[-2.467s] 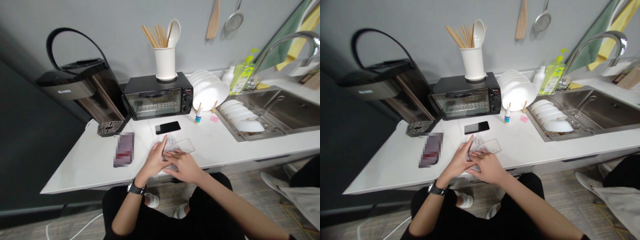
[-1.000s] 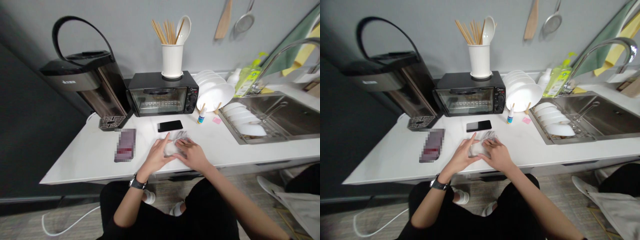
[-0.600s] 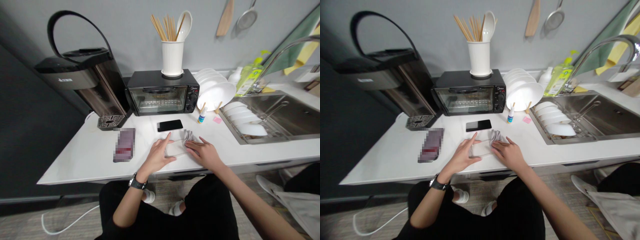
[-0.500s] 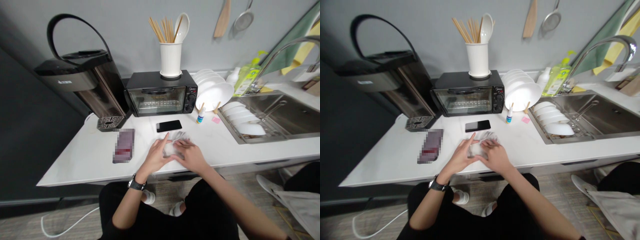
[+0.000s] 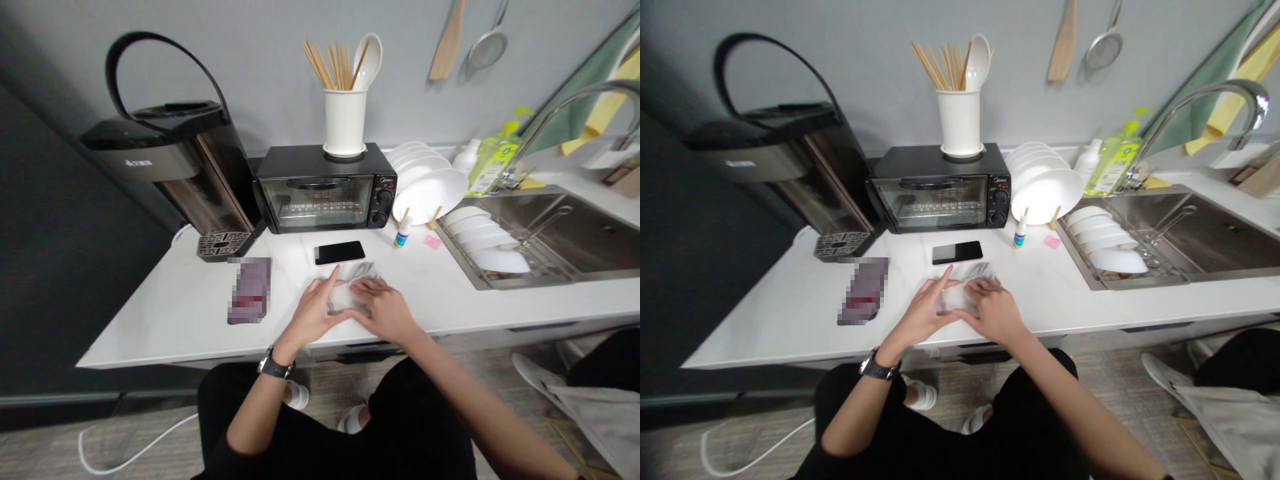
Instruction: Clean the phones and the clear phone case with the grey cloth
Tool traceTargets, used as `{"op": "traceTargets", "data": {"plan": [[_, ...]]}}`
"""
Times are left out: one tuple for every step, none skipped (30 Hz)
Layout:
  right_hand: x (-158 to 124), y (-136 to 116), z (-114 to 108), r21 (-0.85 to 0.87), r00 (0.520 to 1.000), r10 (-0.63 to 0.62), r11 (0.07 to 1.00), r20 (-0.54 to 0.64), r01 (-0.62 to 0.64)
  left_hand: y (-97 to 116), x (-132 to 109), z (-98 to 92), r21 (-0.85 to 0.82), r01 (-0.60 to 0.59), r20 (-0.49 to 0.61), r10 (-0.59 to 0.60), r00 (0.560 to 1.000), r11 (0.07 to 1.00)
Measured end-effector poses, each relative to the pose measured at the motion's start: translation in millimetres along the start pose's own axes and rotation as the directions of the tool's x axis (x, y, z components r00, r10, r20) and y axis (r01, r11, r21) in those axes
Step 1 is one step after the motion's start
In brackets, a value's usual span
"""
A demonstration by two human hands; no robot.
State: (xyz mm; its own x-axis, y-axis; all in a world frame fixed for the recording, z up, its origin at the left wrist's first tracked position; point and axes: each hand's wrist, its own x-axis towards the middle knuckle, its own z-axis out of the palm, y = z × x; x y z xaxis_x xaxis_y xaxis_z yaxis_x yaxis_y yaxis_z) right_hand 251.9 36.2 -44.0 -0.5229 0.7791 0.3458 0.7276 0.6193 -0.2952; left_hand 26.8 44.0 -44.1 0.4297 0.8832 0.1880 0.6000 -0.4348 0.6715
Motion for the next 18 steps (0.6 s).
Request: {"op": "traceTargets", "data": {"plan": [[5,-14,6,0.064,0.998,-0.05,0.997,0.023,0.049,-1,-1,-0.3,-0.002,0.011,0.0,-0.011,1.0,1.0],[7,-25,10,0.117,0.997,-0.074,0.991,0.024,0.07,-3,-2,-0.8,-0.002,0.021,0.005,-0.021,1.0,1.0],[6,-31,12,0.168,0.995,-0.092,0.982,0.036,0.085,-4,-3,-1.3,0.002,0.03,0.012,-0.03,0.999,1.0],[2,-31,10,0.205,0.994,-0.097,0.975,0.047,0.085,-4,-4,-1.7,0.008,0.037,0.016,-0.037,0.999,0.999],[-4,-26,6,0.225,0.994,-0.09,0.972,0.058,0.075,-4,-5,-2.0,0.014,0.038,0.017,-0.038,0.999,0.999],[-12,-16,-1,0.228,0.995,-0.075,0.972,0.068,0.058,-3,-5,-2.1,0.018,0.034,0.017,-0.034,0.999,0.999],[-20,-2,-8,0.215,0.996,-0.055,0.976,0.076,0.038,-2,-4,-2.1,0.02,0.027,0.018,-0.027,0.999,0.999],[-28,12,-15,0.182,0.997,-0.03,0.983,0.073,0.016,0,-3,-1.9,0.019,0.019,0.02,-0.02,1.0,1.0],[-32,25,-21,0.137,0.998,-0.002,0.99,0.063,-0.007,2,-2,-1.6,0.017,0.011,0.025,-0.012,1.0,1.0],[-34,34,-25,0.087,0.998,0.024,0.996,0.051,-0.028,3,-1,-1.2,0.016,0.004,0.029,-0.004,1.0,1.0],[-33,37,-25,0.042,0.998,0.043,0.998,0.036,-0.044,4,0,-1.0,0.014,-0.002,0.032,0.002,0.999,1.0],[-28,35,-22,0.011,0.998,0.055,0.998,0.02,-0.055,5,1,-0.8,0.012,-0.005,0.029,0.005,1.0,1.0],[-21,27,-17,0.004,0.998,0.056,0.998,0.006,-0.056,5,1,-0.7,0.008,-0.007,0.022,0.007,1.0,1.0],[-13,16,-10,0.017,0.999,0.045,0.999,0.001,-0.045,4,1,-0.8,0.003,-0.008,0.015,0.008,1.0,1.0],[-5,1,-2,0.061,0.999,0.032,0.998,-0.005,-0.032,3,1,-1.0,-0.001,-0.006,0.009,0.006,1.0,1.0],[2,-13,4,0.123,1.0,-0.003,0.992,0.014,0.002,2,0,-1.4,0.0,-0.003,0.007,0.003,1.0,1.0],[7,-26,9,0.169,0.999,-0.027,0.985,0.026,0.022,1,-1,-1.9,0.006,0.002,0.008,-0.002,1.0,1.0],[8,-34,11,0.211,0.998,-0.05,0.977,0.04,0.041,0,-2,-2.4,0.016,0.006,0.011,-0.006,1.0,1.0]]}}
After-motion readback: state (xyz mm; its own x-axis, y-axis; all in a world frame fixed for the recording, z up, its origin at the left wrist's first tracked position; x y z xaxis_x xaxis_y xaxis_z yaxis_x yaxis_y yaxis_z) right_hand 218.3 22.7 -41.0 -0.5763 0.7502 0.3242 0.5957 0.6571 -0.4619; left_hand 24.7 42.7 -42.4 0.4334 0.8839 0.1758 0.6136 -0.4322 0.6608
